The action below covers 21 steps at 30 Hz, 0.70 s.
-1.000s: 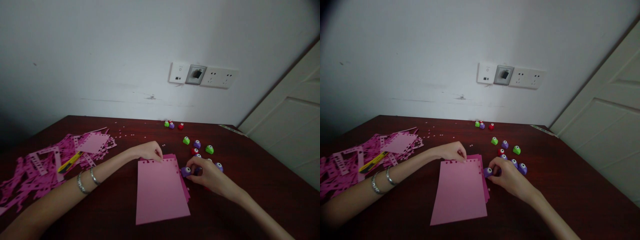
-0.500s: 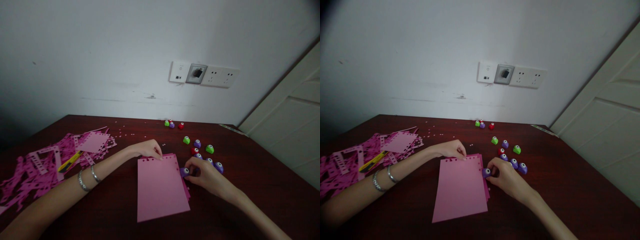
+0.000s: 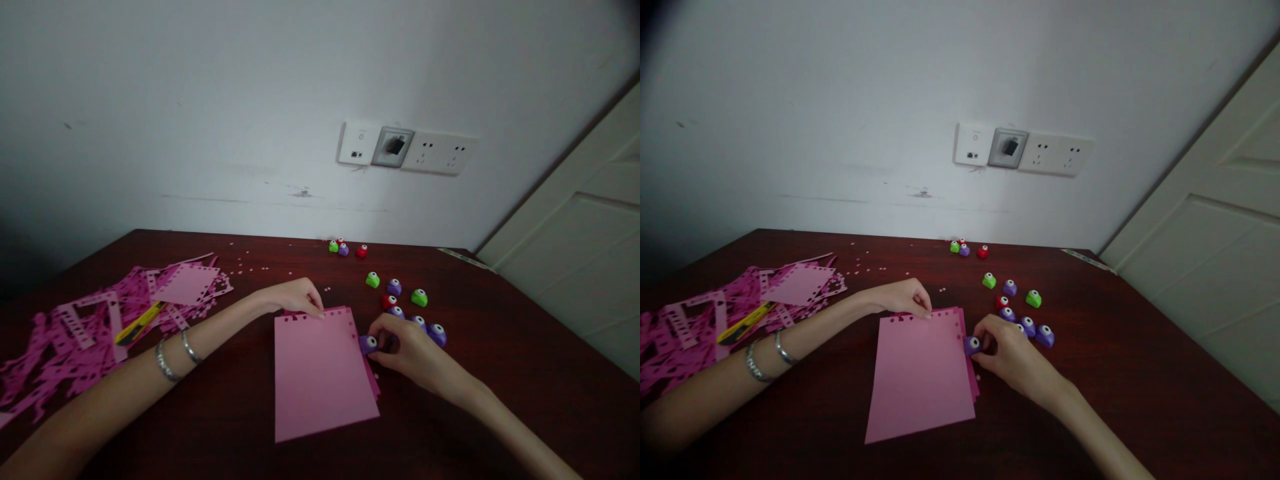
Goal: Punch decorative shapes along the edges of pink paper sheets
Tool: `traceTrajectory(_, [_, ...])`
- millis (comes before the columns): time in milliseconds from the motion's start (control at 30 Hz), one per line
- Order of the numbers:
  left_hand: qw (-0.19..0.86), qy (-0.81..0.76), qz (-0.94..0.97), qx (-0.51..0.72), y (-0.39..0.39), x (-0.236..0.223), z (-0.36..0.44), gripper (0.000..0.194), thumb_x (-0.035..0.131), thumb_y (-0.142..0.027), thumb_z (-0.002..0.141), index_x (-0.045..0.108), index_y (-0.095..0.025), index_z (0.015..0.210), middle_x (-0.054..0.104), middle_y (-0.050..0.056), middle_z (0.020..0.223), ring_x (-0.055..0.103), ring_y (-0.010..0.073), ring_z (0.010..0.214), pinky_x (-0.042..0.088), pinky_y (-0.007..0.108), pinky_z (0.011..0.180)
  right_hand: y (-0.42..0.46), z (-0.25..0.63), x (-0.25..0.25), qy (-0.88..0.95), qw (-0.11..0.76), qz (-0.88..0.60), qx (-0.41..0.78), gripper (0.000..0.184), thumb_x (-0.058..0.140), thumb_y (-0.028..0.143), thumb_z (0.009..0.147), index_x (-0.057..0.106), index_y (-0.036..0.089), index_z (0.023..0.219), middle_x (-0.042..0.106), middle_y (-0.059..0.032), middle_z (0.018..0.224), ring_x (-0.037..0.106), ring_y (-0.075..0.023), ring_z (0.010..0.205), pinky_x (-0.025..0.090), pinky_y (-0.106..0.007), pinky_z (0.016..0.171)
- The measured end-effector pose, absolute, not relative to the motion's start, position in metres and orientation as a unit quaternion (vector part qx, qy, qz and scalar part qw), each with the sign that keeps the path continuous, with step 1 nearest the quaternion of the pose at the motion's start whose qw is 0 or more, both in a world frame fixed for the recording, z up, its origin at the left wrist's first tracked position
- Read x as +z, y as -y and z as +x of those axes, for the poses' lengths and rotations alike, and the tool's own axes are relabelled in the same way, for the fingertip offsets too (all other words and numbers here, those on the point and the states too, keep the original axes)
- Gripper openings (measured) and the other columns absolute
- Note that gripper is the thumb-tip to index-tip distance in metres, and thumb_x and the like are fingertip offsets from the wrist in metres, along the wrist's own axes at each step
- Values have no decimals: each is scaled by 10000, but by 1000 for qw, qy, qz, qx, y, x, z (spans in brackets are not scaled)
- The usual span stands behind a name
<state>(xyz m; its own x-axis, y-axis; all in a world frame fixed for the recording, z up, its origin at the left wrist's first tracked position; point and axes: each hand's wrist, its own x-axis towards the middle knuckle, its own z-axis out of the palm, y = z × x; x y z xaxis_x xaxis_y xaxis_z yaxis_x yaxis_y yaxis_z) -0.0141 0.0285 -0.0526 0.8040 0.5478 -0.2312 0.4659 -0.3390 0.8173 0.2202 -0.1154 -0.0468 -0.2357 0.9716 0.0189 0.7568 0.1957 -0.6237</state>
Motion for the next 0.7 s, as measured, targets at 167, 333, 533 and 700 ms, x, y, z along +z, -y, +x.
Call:
traceTrajectory(167, [483, -317, 815, 45, -29, -55, -14, 207, 687, -311, 625, 719, -149, 751, 674, 35, 684, 538, 116, 596, 355, 232, 554, 117, 219, -47, 745, 214, -579, 252, 128, 617, 151, 726, 581, 186, 844, 590, 2, 746, 545, -135, 651, 413, -244, 568])
traceTrajectory(333, [483, -324, 812, 47, -29, -55, -15, 215, 691, -315, 619, 725, -154, 757, 680, 38, 688, 540, 121, 603, 353, 230, 551, 118, 219, -47, 748, 213, -574, 255, 129, 607, 149, 738, 575, 190, 856, 583, 5, 751, 535, -133, 646, 407, -241, 562])
traceTrajectory(533, [485, -328, 809, 53, -28, -54, -14, 205, 695, -310, 610, 725, -154, 739, 674, 29, 659, 530, 114, 584, 354, 229, 551, 117, 219, -47, 750, 211, -569, 261, 124, 609, 164, 748, 575, 187, 865, 581, 4, 762, 534, -132, 655, 414, -242, 569])
traceTrajectory(700, [488, -328, 807, 51, -27, -52, -14, 200, 694, -308, 610, 726, -160, 742, 681, 30, 674, 542, 119, 597, 361, 236, 568, 117, 219, -48, 754, 210, -568, 254, 131, 606, 153, 745, 576, 186, 868, 580, -3, 774, 536, -137, 664, 422, -249, 578])
